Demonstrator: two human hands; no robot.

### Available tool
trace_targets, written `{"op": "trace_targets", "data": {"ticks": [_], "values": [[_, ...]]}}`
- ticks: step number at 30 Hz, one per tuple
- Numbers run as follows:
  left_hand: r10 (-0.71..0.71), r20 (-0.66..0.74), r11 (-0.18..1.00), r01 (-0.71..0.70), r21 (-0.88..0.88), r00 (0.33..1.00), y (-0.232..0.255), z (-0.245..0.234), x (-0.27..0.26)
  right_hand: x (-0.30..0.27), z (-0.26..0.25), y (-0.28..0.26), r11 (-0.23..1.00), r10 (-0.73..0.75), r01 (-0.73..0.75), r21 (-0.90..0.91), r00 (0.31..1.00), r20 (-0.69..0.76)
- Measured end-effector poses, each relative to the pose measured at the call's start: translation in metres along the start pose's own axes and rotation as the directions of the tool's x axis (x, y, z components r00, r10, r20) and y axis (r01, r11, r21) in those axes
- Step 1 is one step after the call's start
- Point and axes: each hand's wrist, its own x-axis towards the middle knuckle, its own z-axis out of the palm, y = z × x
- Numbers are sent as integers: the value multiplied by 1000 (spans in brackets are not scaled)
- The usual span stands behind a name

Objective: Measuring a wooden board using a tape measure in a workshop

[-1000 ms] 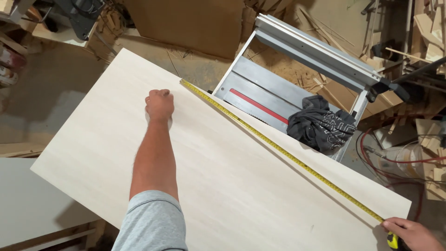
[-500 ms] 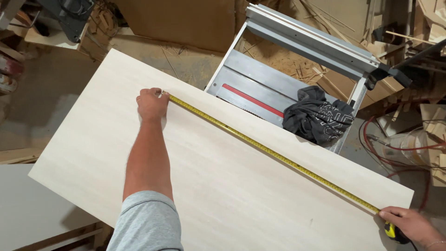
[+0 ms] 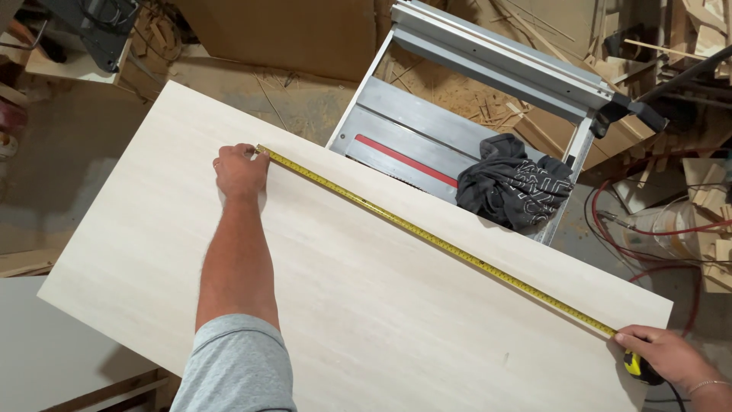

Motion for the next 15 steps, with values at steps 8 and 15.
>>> {"op": "trace_targets", "data": {"ticks": [8,15], "values": [[-16,4,999,16,35,1000,6,-3,-5,-7,-3,-20,998,45,-44,-47,999,17],[116,-169,993,-113,29,979,-36,40,46,3,3,-5,995,-45,45,-94,999,3]]}}
